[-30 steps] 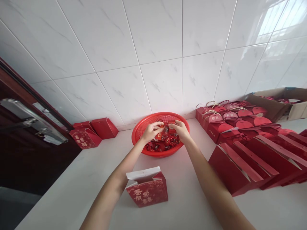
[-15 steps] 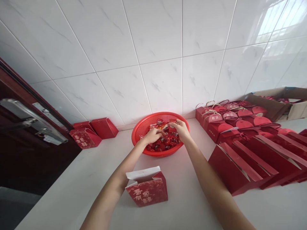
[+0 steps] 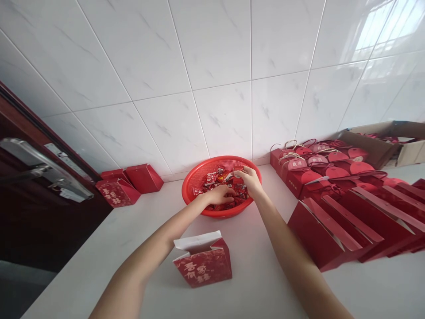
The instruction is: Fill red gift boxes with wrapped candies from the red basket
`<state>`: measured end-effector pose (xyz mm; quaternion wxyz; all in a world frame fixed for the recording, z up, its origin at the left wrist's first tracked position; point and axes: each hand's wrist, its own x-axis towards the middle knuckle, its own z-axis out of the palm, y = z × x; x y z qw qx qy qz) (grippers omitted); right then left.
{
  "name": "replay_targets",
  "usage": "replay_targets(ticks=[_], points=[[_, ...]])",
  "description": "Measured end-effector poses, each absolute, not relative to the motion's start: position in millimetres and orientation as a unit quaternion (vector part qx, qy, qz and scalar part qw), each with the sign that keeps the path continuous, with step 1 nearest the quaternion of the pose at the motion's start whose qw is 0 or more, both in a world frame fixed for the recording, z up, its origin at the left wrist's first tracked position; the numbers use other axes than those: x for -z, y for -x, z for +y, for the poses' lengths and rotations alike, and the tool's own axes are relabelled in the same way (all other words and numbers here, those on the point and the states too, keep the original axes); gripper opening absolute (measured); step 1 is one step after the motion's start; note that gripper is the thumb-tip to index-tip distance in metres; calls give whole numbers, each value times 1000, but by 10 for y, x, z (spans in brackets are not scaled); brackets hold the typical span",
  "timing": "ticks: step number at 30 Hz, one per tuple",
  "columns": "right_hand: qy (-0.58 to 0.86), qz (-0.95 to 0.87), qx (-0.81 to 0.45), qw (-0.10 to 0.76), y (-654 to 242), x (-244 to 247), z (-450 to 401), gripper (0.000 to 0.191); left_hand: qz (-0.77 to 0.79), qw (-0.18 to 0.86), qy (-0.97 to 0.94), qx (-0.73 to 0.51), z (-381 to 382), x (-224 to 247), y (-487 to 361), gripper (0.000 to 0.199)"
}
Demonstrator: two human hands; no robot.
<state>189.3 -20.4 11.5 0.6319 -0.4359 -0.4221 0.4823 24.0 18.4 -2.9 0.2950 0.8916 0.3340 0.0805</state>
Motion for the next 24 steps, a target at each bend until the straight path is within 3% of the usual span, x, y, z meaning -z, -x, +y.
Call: replay_targets(ticks=[4, 17, 24], points=[[437, -419, -479, 636, -1887, -124, -206, 13, 369, 293, -868, -157, 209, 24, -176, 11], [431, -435, -482, 627, -1886, -103, -201, 24, 361, 379, -743, -417, 195, -108, -95, 34], [419, -445, -497, 615, -1891, -120, -217, 21, 375, 401, -708, -445, 129, -168, -78, 44]])
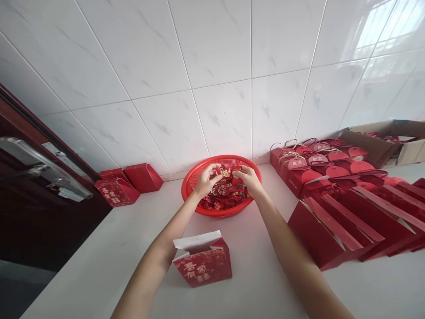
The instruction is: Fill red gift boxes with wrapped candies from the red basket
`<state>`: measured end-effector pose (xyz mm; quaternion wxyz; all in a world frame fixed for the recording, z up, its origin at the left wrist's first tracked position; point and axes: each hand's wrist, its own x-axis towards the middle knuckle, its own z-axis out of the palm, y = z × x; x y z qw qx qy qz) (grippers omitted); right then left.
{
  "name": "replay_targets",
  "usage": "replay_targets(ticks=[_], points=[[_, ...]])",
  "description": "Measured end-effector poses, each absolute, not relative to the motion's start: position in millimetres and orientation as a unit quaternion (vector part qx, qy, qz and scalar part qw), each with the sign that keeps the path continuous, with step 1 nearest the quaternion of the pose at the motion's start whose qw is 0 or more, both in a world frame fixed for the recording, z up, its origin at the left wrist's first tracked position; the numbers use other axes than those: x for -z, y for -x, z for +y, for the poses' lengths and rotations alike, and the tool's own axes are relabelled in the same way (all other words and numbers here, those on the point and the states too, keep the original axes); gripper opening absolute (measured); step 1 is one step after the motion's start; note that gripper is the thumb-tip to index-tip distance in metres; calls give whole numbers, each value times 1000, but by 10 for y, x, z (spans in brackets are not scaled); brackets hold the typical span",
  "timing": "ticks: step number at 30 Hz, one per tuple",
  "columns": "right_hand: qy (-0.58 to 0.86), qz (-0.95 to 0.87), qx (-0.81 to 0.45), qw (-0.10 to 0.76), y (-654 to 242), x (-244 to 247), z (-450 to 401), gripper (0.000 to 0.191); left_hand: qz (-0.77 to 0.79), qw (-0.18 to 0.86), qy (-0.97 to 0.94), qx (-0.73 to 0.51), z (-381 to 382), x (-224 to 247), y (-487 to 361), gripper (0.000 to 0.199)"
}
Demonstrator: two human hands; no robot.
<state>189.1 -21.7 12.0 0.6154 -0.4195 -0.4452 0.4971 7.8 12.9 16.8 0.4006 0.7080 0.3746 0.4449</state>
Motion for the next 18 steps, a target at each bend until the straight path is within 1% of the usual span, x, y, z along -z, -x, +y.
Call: replay_targets(ticks=[3, 7, 10, 15, 18], points=[[413, -451, -506, 608, -1902, -124, -227, 21, 380, 406, -696, -454, 109, -188, -90, 43], [397, -466, -526, 591, -1920, -138, -249, 25, 376, 437, -645, -502, 97, -211, -117, 48], [385, -484, -543, 568, -1921, -146, -262, 27, 384, 437, -623, -523, 99, -227, -119, 51], [373, -506, -557, 543, -1907, -148, -276, 24, 369, 402, -642, -538, 90, -248, -115, 39], [375, -515, -563, 527, -1906, -155, -285, 23, 371, 379, -660, -532, 70, -257, -124, 39]])
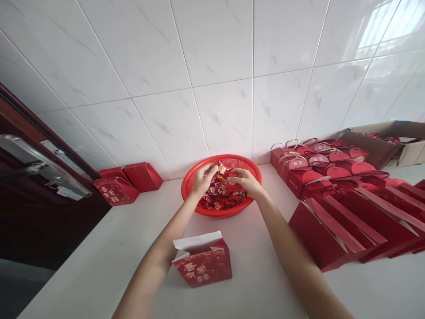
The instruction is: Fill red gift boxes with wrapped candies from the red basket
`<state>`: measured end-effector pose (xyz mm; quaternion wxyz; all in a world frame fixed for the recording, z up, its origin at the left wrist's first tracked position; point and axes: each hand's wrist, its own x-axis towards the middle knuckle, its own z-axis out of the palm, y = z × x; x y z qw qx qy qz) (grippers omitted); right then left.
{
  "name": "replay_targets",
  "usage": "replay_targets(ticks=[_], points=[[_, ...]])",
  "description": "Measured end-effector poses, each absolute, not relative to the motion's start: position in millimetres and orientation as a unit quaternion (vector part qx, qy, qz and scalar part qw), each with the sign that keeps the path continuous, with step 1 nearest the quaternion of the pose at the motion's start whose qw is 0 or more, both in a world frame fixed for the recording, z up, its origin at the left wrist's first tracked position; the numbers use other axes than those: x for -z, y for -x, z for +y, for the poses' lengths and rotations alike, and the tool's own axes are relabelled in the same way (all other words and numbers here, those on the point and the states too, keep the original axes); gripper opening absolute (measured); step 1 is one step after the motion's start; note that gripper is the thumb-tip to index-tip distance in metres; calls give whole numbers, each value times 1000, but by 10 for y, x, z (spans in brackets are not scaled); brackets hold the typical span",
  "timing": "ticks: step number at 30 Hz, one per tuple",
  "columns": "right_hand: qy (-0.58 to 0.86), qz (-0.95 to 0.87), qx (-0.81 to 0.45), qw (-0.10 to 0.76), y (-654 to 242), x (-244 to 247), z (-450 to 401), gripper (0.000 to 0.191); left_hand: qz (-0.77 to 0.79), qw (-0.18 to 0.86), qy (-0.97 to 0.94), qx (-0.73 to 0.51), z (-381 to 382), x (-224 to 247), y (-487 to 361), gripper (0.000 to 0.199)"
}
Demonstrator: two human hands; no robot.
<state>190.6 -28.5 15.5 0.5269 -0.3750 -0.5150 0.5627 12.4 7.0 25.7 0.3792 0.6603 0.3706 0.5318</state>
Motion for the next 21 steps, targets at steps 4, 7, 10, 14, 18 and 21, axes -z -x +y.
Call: replay_targets(ticks=[4, 7, 10, 14, 18, 21], points=[[387, -532, -556, 508, -1913, -158, -291, 24, 379, 389, -679, -494, 40, -267, -128, 39], [385, -536, -557, 504, -1916, -153, -289, 24, 371, 403, -681, -486, 33, -270, -122, 46], [376, -535, -564, 504, -1918, -143, -286, 24, 369, 408, -678, -487, 36, -264, -115, 45], [378, -541, -563, 498, -1921, -130, -283, 22, 381, 418, -659, -496, 38, -255, -108, 33], [379, -537, -564, 500, -1913, -138, -287, 19, 388, 420, -658, -490, 40, -260, -103, 33], [383, -524, -555, 520, -1904, -147, -285, 18, 384, 439, -652, -485, 43, -270, -97, 36]])
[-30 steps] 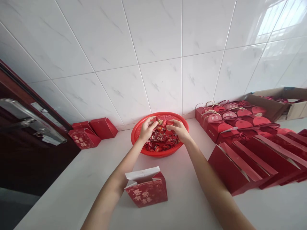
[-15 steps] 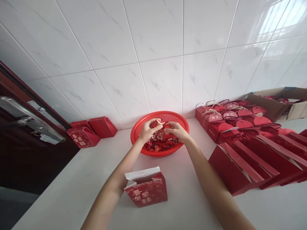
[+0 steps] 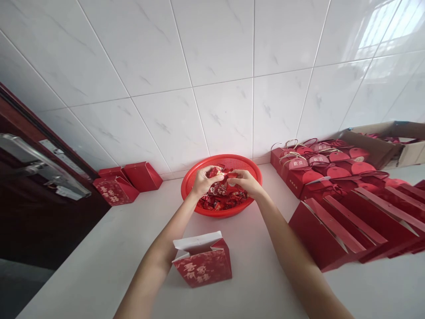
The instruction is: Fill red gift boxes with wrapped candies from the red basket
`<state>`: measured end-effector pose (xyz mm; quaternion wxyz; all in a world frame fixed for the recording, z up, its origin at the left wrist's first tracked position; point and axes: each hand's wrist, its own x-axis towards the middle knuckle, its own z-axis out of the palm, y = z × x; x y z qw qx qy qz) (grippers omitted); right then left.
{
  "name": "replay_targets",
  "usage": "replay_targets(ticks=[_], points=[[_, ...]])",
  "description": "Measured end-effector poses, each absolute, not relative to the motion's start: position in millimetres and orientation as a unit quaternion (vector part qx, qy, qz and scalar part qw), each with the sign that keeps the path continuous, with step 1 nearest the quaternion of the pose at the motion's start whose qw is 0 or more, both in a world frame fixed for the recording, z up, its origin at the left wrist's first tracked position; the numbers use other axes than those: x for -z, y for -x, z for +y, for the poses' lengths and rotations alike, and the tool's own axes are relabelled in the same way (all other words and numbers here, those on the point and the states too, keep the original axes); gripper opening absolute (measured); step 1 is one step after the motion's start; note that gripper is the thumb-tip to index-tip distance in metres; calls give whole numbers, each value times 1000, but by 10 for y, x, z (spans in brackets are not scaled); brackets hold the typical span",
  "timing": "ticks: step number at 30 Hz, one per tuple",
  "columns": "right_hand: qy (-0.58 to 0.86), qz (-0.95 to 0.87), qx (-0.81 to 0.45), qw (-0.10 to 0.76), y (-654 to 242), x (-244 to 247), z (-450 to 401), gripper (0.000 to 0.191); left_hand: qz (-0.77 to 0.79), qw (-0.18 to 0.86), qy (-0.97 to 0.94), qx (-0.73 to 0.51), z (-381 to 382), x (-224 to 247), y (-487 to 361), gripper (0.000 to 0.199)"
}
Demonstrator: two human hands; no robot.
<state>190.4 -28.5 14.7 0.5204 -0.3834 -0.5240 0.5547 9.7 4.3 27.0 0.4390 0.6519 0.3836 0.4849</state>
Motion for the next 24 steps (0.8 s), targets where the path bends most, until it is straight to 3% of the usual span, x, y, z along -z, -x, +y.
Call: replay_targets(ticks=[10, 16, 24], points=[[399, -450, -538, 591, -1911, -88, -198, 32, 379, 468, -677, -423, 20, -301, -113, 31], [384, -450, -553, 586, -1925, -113, -214, 36, 372, 536, -645, -399, 49, -280, -108, 28], [357, -456, -573, 580, -1920, -125, -241, 41, 365, 509, -686, -370, 27, -278, -109, 38]])
